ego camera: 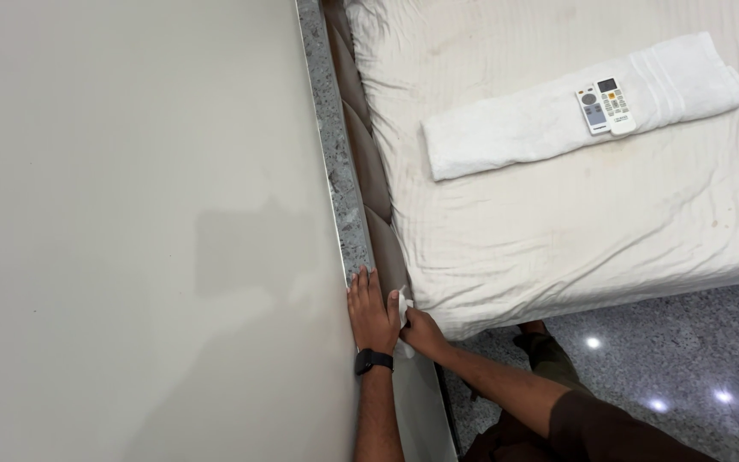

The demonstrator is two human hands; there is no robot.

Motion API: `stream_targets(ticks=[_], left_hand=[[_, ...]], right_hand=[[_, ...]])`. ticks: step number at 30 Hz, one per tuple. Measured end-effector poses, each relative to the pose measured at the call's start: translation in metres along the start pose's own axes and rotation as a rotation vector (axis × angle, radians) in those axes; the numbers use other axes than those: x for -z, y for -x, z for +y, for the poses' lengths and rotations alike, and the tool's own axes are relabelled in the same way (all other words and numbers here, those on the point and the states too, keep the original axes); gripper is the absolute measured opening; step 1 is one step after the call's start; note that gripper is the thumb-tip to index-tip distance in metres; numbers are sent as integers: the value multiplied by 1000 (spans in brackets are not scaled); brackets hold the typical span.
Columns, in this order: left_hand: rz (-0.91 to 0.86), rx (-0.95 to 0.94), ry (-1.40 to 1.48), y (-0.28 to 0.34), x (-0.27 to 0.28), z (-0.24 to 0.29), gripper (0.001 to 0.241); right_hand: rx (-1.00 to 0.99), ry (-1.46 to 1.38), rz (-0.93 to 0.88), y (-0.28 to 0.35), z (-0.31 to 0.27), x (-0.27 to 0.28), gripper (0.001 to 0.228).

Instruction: The person cleans a wall section adjacent to a bed using a white cloth. They wipe the wall surface repeatedly, then briefly adjust a pillow on the bed before resuming the cleaning task on the wall.

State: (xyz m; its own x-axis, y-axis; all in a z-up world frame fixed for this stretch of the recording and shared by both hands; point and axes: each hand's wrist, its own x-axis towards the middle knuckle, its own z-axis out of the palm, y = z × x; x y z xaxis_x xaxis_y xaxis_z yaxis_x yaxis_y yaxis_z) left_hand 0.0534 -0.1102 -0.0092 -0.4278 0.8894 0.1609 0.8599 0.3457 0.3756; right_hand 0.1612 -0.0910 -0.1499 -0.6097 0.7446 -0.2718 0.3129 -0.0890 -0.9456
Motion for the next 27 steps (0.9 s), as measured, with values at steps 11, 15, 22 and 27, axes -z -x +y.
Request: stream_targets(ticks=[11,15,22,27], left_hand=[[-11,10,29,0,3,0,72],[0,-5,45,1,-1,-3,73],[24,4,156,1,2,-2,79],[46,-2,142,1,-3,-6,81]], right_hand=[[-44,-32,-55,9,-1,1,21],[102,-86,12,18,-29,8,19],[154,-58,14,3,-31,11,18],[246,-52,89,-23,-86,34,17]])
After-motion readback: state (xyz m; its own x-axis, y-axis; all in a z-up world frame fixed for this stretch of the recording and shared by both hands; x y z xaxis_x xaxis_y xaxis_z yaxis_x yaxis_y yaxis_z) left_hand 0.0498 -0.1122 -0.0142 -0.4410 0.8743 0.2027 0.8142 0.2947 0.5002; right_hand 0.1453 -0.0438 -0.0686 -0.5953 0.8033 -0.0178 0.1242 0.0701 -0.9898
